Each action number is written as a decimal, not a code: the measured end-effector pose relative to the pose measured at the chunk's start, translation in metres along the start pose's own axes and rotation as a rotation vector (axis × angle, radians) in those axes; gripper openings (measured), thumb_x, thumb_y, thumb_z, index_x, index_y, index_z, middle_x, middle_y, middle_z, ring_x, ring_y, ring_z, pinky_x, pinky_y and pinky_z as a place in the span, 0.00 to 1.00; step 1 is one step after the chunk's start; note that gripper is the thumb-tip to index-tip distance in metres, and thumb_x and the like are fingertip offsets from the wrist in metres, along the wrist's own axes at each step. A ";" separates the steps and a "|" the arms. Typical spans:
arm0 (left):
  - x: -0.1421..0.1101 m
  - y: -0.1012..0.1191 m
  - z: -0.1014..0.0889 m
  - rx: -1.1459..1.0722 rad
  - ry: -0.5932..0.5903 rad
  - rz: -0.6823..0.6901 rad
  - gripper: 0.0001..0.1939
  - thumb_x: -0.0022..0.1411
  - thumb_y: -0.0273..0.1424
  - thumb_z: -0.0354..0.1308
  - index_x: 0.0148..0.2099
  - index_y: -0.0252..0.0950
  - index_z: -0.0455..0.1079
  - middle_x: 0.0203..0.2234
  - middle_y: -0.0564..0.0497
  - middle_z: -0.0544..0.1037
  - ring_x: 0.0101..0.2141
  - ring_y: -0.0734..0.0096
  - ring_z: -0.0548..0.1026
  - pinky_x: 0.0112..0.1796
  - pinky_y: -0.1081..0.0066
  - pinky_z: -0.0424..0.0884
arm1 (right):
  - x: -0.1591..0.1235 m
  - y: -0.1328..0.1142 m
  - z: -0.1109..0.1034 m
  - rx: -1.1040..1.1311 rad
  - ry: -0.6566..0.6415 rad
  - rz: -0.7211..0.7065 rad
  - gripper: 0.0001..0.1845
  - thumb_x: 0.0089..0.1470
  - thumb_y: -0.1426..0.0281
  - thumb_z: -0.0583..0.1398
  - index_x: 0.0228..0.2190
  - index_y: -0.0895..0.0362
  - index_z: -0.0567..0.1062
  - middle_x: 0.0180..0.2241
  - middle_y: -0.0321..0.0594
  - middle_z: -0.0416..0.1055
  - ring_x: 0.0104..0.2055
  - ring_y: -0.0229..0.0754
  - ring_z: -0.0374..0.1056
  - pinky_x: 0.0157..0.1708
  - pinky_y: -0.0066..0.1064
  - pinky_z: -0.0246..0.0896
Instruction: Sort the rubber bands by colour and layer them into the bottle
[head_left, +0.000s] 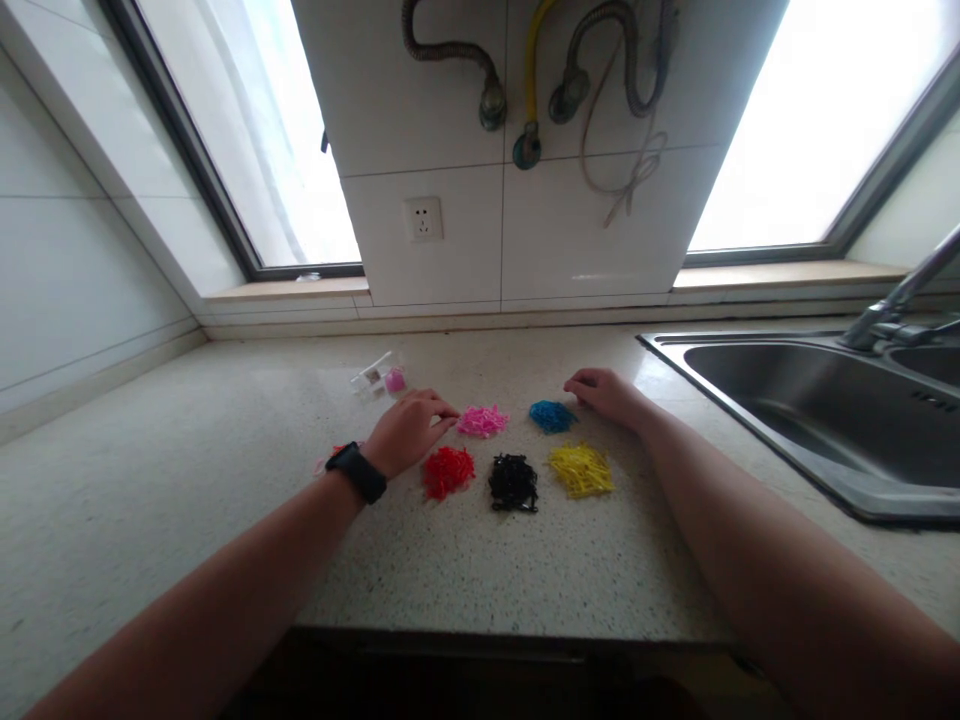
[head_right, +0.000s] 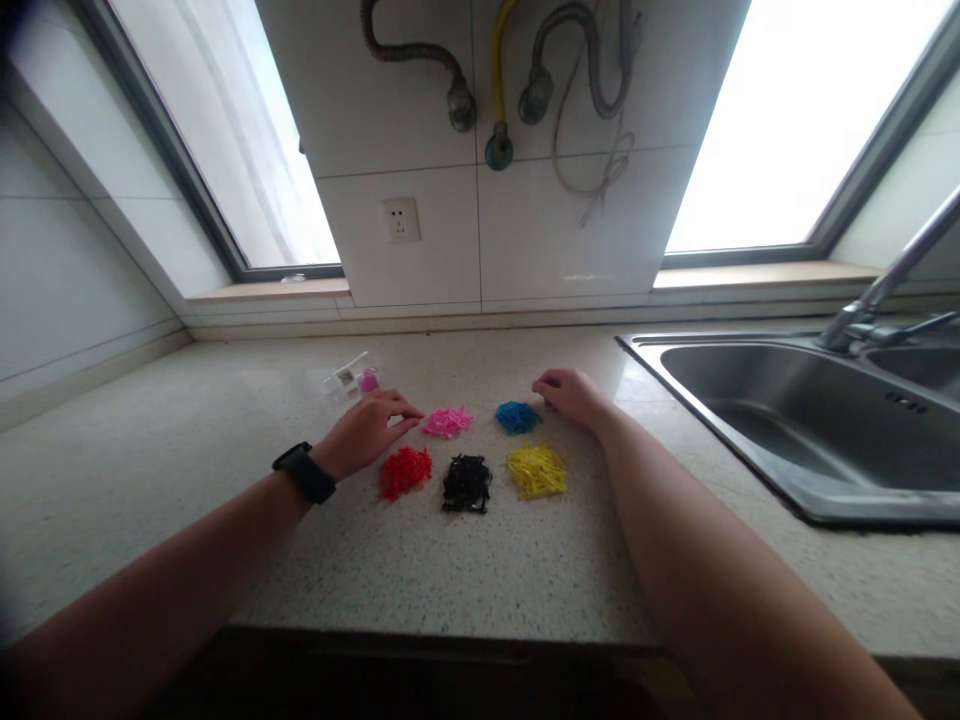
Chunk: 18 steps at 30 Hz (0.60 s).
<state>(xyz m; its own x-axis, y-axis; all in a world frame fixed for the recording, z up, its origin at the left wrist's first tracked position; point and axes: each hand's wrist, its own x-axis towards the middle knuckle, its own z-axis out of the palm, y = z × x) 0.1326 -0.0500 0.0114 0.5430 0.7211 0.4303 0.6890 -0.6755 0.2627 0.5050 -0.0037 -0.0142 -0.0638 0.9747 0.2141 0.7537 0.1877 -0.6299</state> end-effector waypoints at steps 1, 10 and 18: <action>0.000 -0.002 -0.003 -0.008 -0.002 0.003 0.10 0.67 0.33 0.58 0.43 0.38 0.80 0.37 0.46 0.81 0.40 0.63 0.76 0.45 0.64 0.69 | 0.000 0.000 0.000 0.002 0.002 0.000 0.19 0.54 0.57 0.57 0.32 0.58 0.80 0.22 0.38 0.73 0.23 0.38 0.64 0.27 0.31 0.57; -0.014 -0.061 -0.061 -0.072 0.034 -0.110 0.18 0.68 0.43 0.53 0.42 0.37 0.79 0.33 0.49 0.80 0.30 0.70 0.71 0.33 0.70 0.65 | -0.003 0.000 -0.002 0.017 -0.002 0.002 0.18 0.54 0.57 0.58 0.32 0.59 0.80 0.23 0.37 0.73 0.24 0.38 0.64 0.27 0.30 0.57; -0.061 -0.158 -0.060 -0.173 0.097 -0.483 0.24 0.61 0.49 0.54 0.40 0.35 0.79 0.26 0.50 0.79 0.25 0.71 0.70 0.27 0.72 0.63 | -0.004 0.000 -0.002 -0.005 -0.006 -0.007 0.18 0.54 0.57 0.58 0.32 0.58 0.80 0.23 0.37 0.74 0.24 0.38 0.64 0.28 0.30 0.58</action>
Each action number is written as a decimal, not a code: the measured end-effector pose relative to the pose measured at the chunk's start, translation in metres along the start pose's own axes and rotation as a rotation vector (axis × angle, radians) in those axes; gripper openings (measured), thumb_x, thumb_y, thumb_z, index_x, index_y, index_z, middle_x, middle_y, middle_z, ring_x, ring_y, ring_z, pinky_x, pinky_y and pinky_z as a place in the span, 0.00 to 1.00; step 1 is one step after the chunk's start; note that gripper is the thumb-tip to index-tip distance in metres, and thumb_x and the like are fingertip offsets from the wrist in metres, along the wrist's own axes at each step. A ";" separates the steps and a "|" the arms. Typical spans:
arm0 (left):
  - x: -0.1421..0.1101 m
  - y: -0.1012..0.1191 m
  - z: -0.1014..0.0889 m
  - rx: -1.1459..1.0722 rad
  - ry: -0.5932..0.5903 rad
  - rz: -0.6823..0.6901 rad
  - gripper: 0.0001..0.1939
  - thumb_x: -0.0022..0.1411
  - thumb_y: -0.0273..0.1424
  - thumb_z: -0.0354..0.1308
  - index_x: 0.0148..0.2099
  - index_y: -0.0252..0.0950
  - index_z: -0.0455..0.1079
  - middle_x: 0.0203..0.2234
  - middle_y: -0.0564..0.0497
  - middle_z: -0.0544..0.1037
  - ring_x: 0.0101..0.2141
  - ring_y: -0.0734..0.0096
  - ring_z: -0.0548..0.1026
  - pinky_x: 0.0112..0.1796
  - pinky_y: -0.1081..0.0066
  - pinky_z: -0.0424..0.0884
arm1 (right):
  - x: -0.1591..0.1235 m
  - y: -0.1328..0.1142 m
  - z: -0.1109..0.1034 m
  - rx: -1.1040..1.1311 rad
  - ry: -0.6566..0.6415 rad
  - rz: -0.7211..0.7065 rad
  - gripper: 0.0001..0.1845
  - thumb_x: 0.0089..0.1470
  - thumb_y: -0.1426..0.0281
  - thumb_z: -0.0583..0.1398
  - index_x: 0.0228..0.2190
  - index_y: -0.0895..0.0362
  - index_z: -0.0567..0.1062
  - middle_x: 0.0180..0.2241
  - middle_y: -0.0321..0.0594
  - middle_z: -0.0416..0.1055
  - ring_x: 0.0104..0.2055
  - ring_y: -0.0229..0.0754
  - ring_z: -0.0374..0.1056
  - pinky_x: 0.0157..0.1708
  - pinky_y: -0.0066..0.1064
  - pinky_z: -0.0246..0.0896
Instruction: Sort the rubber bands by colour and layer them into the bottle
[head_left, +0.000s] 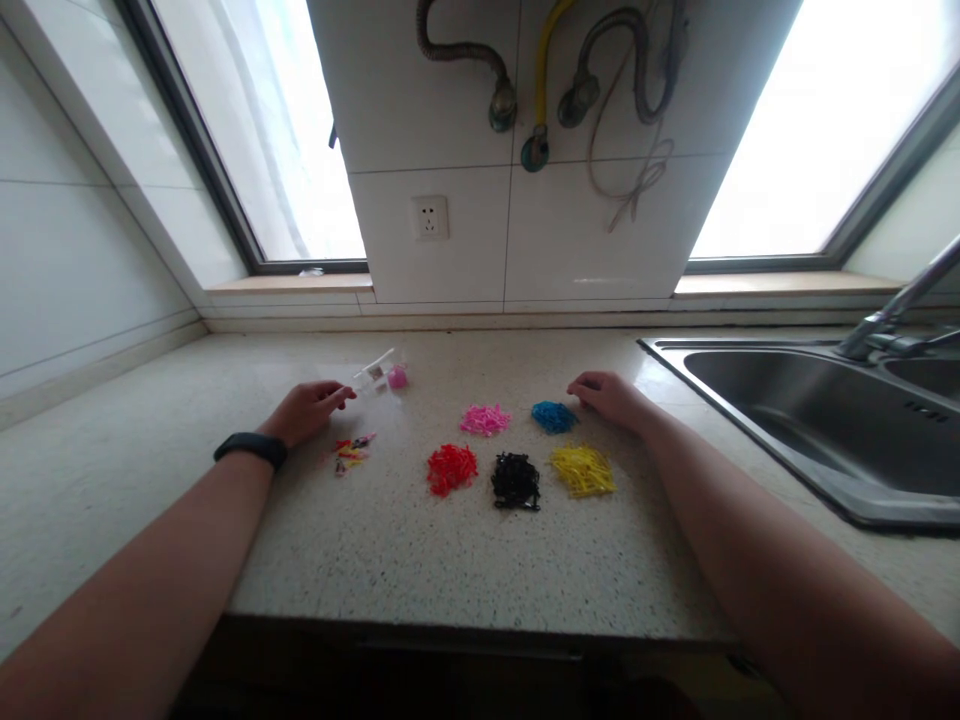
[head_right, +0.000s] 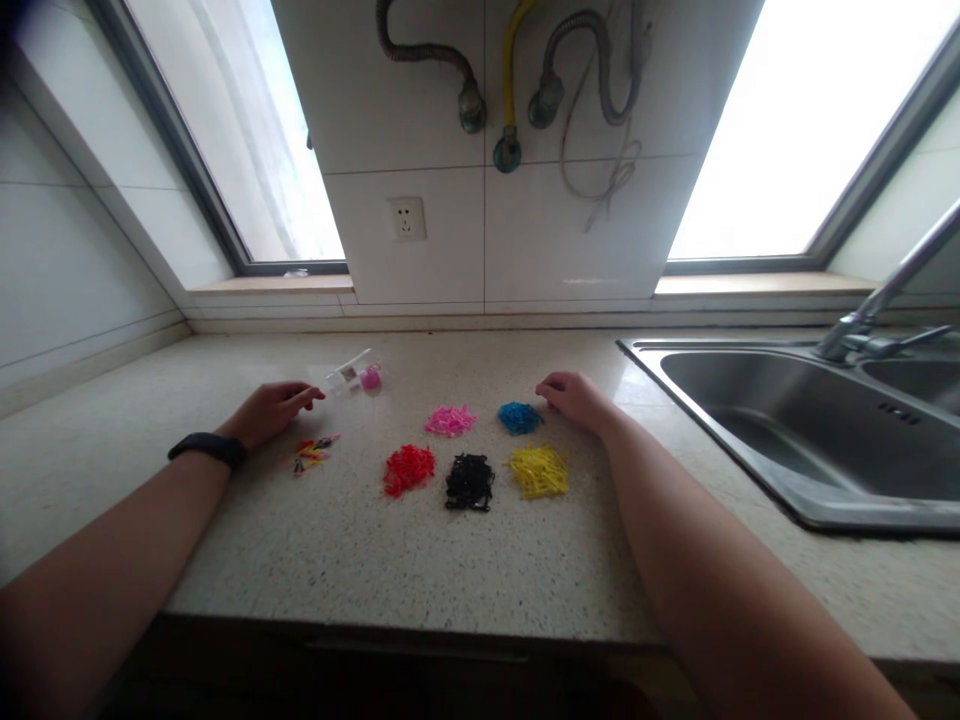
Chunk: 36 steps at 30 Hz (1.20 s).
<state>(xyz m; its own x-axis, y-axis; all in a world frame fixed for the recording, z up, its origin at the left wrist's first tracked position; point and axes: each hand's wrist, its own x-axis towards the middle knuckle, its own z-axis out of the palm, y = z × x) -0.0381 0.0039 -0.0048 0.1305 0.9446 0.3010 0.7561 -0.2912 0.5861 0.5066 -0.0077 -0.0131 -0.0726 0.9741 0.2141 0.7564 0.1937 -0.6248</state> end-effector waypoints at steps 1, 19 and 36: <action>-0.001 -0.006 0.000 -0.020 0.005 -0.031 0.24 0.61 0.50 0.54 0.41 0.35 0.79 0.26 0.50 0.78 0.23 0.71 0.69 0.26 0.72 0.62 | 0.000 0.000 0.000 -0.004 -0.002 -0.002 0.19 0.54 0.57 0.58 0.32 0.58 0.80 0.23 0.37 0.74 0.24 0.38 0.64 0.28 0.30 0.58; 0.004 -0.016 0.007 0.175 -0.038 0.010 0.24 0.64 0.49 0.50 0.41 0.37 0.79 0.24 0.51 0.79 0.27 0.66 0.74 0.30 0.70 0.64 | -0.008 -0.009 -0.007 -0.063 -0.006 -0.141 0.19 0.56 0.55 0.58 0.34 0.57 0.79 0.25 0.39 0.76 0.26 0.40 0.67 0.29 0.31 0.60; 0.003 -0.008 0.006 0.165 -0.038 0.042 0.24 0.63 0.49 0.50 0.40 0.37 0.79 0.23 0.51 0.79 0.26 0.66 0.74 0.30 0.70 0.65 | -0.035 -0.250 0.060 -0.202 -0.353 -0.716 0.10 0.58 0.68 0.60 0.38 0.56 0.81 0.33 0.38 0.79 0.30 0.35 0.68 0.32 0.28 0.54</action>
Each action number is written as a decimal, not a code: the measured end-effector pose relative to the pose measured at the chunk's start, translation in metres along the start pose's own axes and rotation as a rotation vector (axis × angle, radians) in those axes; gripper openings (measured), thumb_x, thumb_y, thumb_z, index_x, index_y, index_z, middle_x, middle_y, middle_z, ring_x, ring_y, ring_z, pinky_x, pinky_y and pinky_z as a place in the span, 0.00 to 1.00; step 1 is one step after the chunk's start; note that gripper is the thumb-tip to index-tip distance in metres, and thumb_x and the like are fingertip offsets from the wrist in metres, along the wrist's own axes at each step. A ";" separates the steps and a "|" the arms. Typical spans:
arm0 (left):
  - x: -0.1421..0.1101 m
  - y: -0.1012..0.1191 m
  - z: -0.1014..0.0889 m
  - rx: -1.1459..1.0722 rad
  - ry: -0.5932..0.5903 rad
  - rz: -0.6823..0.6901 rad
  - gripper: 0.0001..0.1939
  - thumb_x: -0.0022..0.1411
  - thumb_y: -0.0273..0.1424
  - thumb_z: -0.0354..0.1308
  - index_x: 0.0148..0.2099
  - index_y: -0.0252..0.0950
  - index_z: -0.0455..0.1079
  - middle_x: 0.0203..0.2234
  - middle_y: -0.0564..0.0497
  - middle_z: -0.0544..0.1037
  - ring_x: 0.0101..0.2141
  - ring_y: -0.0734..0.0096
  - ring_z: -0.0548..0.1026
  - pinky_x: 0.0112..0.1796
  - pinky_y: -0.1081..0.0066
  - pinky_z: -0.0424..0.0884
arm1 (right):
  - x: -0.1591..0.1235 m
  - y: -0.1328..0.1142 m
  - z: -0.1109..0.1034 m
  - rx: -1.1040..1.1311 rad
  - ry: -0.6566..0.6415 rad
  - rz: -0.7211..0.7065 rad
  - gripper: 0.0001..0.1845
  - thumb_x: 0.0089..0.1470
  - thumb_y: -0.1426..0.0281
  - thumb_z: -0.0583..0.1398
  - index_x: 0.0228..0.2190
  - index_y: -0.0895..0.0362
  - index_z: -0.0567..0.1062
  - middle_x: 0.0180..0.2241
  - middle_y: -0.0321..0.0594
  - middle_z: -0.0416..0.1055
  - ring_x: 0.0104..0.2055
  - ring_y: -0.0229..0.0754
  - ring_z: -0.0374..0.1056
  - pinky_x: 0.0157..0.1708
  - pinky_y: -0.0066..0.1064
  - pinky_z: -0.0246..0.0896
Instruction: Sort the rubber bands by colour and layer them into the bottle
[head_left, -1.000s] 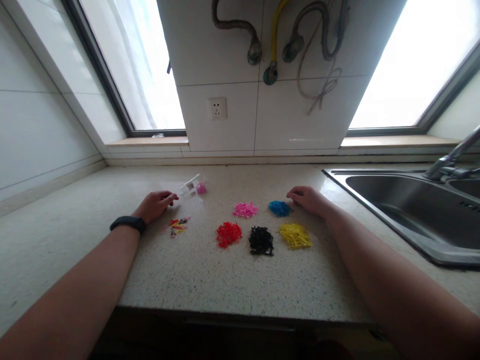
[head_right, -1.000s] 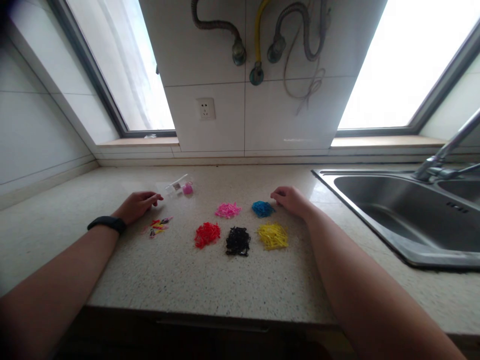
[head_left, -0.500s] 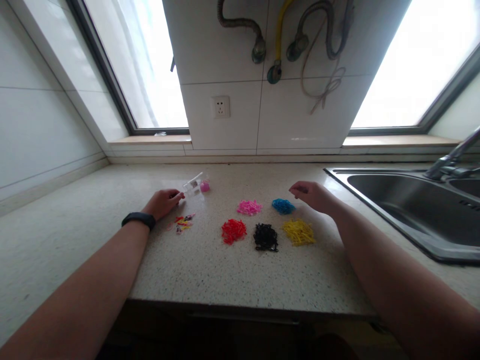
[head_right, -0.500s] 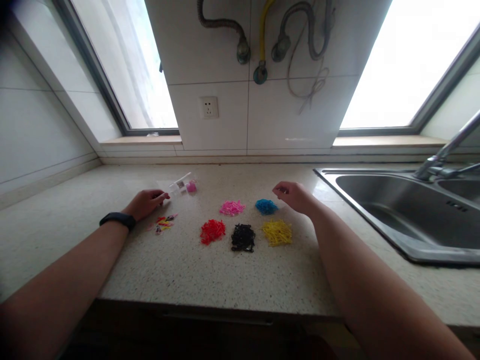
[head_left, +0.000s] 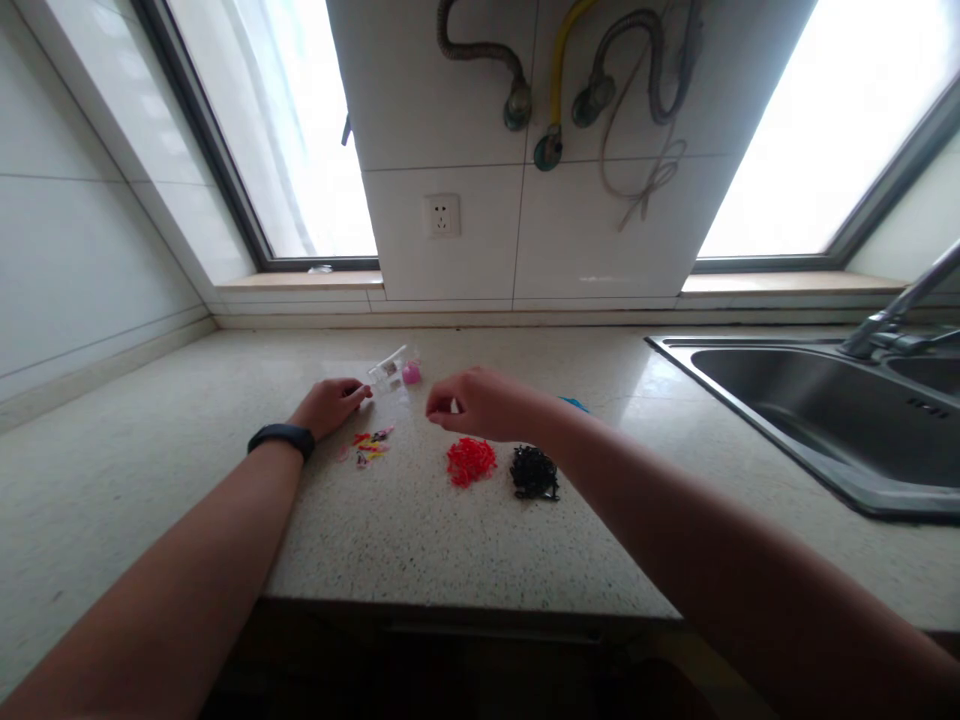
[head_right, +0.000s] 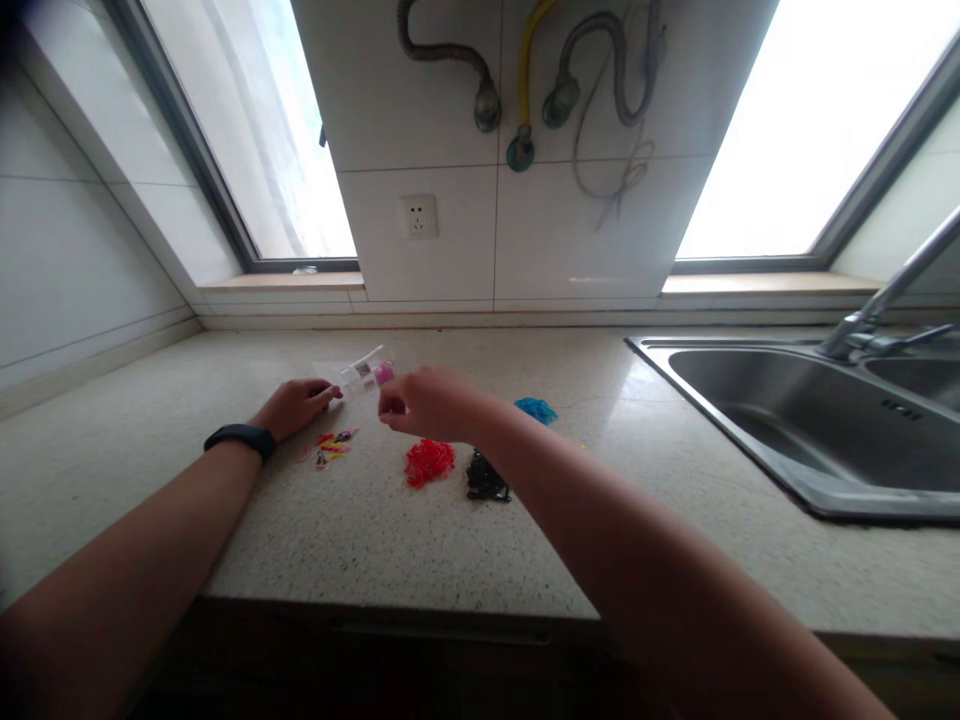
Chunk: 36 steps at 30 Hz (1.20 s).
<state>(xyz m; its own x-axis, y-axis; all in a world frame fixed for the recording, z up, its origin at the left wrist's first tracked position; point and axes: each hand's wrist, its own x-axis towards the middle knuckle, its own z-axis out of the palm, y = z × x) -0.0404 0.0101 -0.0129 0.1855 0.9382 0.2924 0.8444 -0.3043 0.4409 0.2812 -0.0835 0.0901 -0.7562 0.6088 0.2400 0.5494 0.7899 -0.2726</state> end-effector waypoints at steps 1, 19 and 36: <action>0.000 0.000 0.000 0.006 0.004 0.002 0.24 0.64 0.49 0.50 0.40 0.37 0.79 0.23 0.51 0.79 0.26 0.66 0.74 0.30 0.70 0.64 | 0.010 -0.004 0.006 -0.036 -0.020 -0.025 0.10 0.58 0.68 0.60 0.39 0.56 0.81 0.35 0.40 0.79 0.32 0.37 0.69 0.33 0.29 0.54; 0.004 -0.004 0.003 0.003 0.008 -0.001 0.24 0.63 0.50 0.50 0.39 0.38 0.80 0.23 0.50 0.79 0.27 0.64 0.75 0.30 0.70 0.64 | 0.067 -0.018 0.082 -0.275 -0.175 0.016 0.15 0.62 0.68 0.56 0.44 0.59 0.79 0.44 0.53 0.79 0.44 0.54 0.76 0.39 0.41 0.71; 0.004 -0.002 0.002 0.008 0.010 0.013 0.24 0.63 0.49 0.50 0.39 0.37 0.80 0.23 0.50 0.80 0.27 0.64 0.75 0.31 0.69 0.64 | 0.076 -0.019 0.086 -0.317 -0.138 0.010 0.16 0.63 0.69 0.53 0.40 0.60 0.80 0.44 0.52 0.79 0.45 0.54 0.76 0.41 0.42 0.71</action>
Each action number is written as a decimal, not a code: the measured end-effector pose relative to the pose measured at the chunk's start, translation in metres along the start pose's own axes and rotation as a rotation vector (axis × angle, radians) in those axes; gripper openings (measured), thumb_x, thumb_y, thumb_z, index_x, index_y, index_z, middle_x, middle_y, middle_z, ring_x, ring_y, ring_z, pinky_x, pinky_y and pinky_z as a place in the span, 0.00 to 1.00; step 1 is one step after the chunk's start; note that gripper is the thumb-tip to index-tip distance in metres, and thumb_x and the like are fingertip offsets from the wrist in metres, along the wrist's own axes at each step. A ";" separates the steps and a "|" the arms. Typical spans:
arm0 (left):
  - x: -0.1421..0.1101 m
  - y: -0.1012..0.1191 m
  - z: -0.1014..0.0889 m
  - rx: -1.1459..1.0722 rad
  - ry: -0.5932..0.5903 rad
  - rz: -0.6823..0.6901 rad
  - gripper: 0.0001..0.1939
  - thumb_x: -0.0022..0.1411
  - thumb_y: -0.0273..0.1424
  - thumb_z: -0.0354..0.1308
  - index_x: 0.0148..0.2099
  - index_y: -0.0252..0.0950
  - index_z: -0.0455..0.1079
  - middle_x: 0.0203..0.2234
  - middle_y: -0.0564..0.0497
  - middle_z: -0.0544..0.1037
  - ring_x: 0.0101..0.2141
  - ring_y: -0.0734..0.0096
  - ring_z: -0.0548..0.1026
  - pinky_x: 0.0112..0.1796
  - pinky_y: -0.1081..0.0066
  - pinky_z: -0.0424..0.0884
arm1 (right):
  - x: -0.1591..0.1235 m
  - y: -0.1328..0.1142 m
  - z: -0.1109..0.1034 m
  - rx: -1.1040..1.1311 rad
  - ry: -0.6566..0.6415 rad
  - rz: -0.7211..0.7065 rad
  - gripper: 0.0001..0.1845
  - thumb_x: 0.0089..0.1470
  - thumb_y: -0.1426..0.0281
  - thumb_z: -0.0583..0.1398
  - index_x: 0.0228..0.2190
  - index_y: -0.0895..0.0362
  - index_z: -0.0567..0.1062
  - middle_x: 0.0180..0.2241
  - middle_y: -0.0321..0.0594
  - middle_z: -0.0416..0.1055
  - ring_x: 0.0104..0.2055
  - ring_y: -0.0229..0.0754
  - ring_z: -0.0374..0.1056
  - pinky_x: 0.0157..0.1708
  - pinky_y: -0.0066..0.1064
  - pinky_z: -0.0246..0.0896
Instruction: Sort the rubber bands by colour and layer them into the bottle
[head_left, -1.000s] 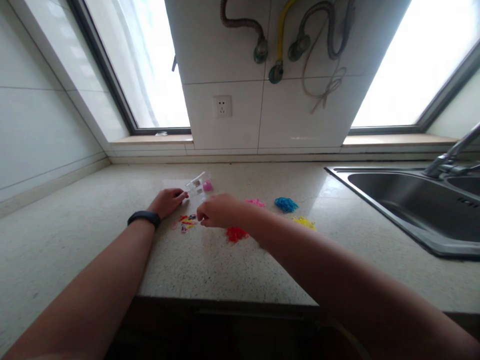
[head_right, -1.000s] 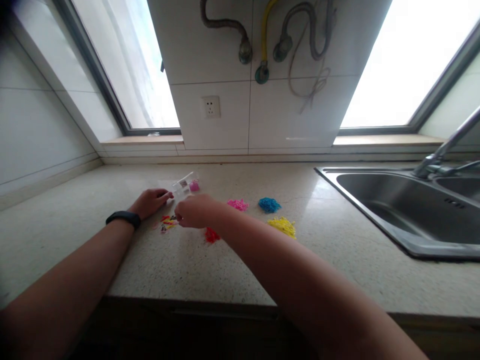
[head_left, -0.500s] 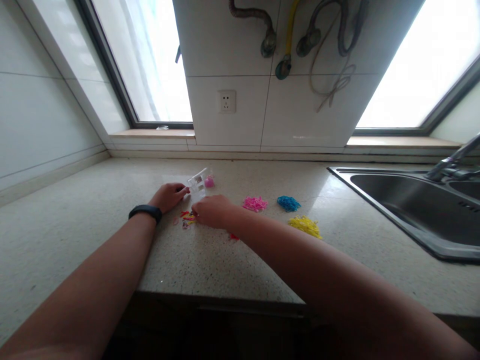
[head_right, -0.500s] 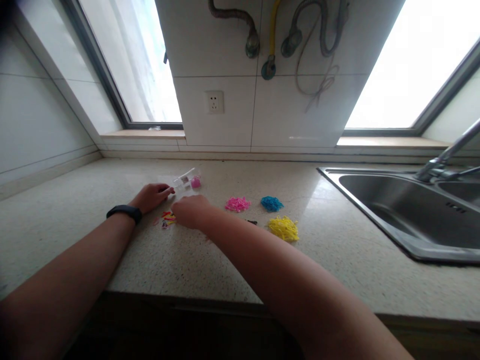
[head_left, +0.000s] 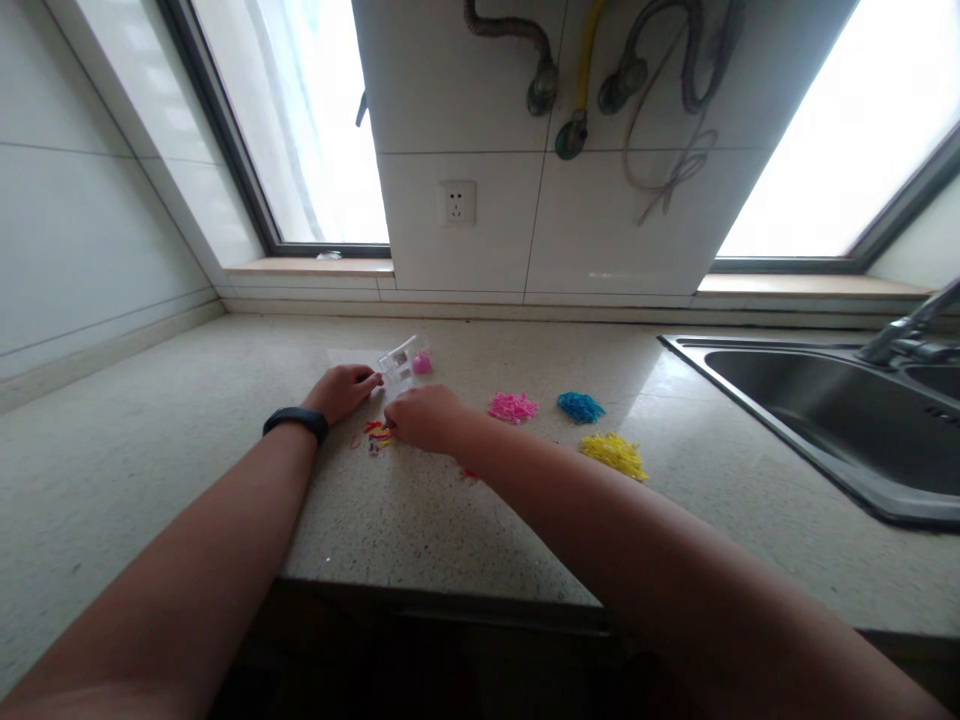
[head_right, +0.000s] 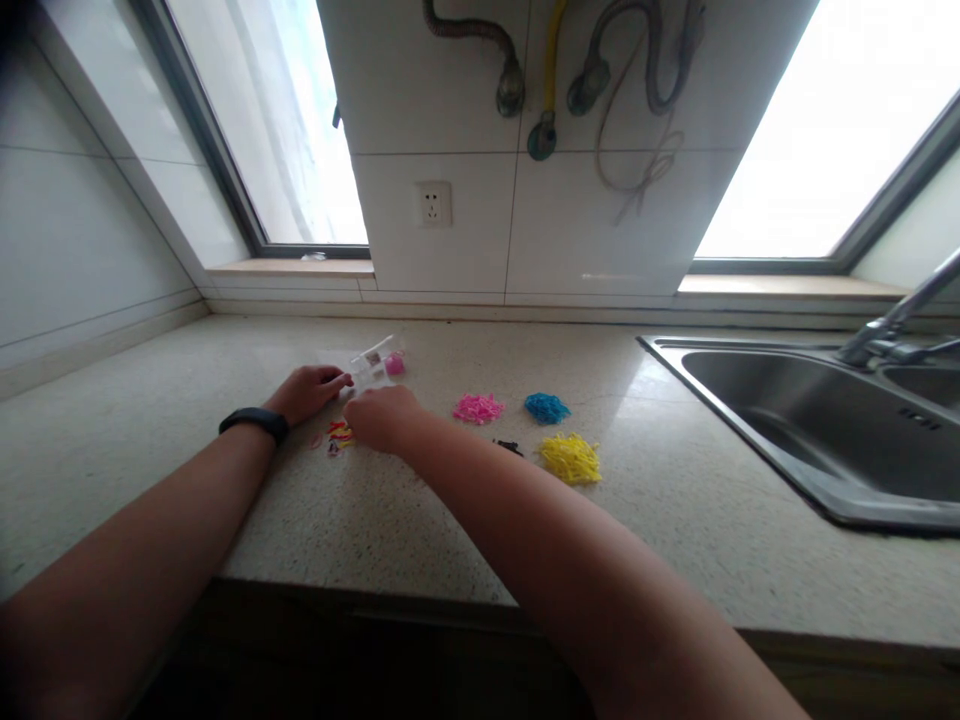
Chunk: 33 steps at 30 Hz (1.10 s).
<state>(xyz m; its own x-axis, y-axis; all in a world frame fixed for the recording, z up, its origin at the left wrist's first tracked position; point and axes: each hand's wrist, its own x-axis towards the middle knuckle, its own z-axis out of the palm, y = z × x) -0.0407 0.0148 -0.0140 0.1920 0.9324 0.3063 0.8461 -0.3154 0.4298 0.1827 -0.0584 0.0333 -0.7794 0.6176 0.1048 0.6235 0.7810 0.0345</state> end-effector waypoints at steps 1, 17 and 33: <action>0.000 0.000 0.000 0.004 0.002 0.000 0.24 0.63 0.49 0.50 0.40 0.37 0.80 0.23 0.50 0.80 0.27 0.64 0.75 0.31 0.69 0.64 | 0.000 0.000 0.000 -0.001 -0.002 -0.001 0.16 0.62 0.69 0.53 0.40 0.60 0.80 0.44 0.52 0.79 0.45 0.54 0.76 0.41 0.42 0.71; -0.001 0.000 0.000 -0.021 0.009 -0.014 0.24 0.63 0.49 0.50 0.40 0.37 0.80 0.23 0.50 0.79 0.26 0.65 0.74 0.31 0.69 0.65 | -0.017 0.018 -0.005 0.200 0.050 0.020 0.10 0.56 0.68 0.59 0.35 0.57 0.80 0.34 0.44 0.79 0.34 0.43 0.71 0.31 0.30 0.56; 0.000 -0.004 0.000 -0.011 -0.052 -0.049 0.26 0.63 0.51 0.50 0.41 0.36 0.79 0.23 0.51 0.78 0.27 0.65 0.74 0.30 0.70 0.64 | -0.162 0.114 -0.028 1.042 0.360 0.348 0.11 0.49 0.64 0.69 0.31 0.59 0.77 0.24 0.37 0.75 0.25 0.33 0.66 0.24 0.26 0.61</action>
<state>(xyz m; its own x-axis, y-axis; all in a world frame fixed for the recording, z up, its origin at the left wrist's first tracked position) -0.0440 0.0160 -0.0153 0.1763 0.9547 0.2399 0.8496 -0.2706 0.4527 0.3818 -0.0724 0.0480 -0.4084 0.8831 0.2308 0.3184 0.3748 -0.8707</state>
